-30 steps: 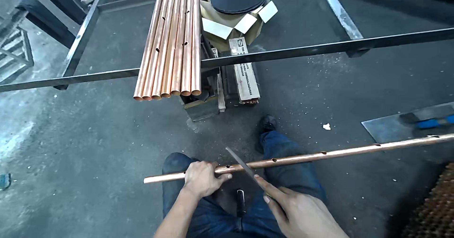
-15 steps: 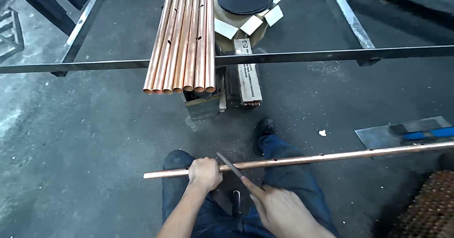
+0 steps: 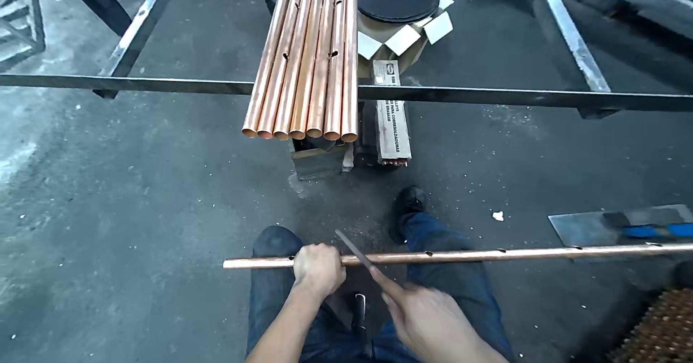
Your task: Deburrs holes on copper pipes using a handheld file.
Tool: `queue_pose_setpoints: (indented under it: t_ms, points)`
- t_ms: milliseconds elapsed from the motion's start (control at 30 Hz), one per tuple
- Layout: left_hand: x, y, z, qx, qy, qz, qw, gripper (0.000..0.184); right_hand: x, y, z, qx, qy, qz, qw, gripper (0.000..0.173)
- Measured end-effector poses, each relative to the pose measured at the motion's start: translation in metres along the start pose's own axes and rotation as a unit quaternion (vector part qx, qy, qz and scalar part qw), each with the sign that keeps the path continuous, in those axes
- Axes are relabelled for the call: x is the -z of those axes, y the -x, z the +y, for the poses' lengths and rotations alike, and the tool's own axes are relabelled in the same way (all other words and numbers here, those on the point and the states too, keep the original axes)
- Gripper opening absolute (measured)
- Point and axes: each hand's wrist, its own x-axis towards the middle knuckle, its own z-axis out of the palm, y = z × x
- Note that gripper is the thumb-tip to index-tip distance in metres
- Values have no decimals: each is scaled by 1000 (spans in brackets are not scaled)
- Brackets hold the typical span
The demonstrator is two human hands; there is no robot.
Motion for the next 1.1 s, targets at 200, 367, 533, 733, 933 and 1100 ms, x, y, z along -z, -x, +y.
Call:
queue_pose_setpoints:
  t_ms: [200,367,533,733,933,1100]
  points:
    - [-18,6,-5,-9,12,99,995,32,33,-22,-11,-15,11,-48,999,50]
    - [-44,2,-7,-22,-3,243,970,24,41,56,-9,0,-20,-88,996,49]
    - [-61,-7,-10,-47,-43,378,924,23,35,-32,-24,-64,9,-147,987,51]
    - [-63,6,-20,-93,3,379,921,57,55,-16,1,-83,-19,-38,996,49]
    - [-67,10,-20,-98,7,380,920,70,44,54,52,-130,-75,34,988,51]
    - [-70,10,-18,-96,-7,406,909,69,32,64,62,-128,-100,70,984,50]
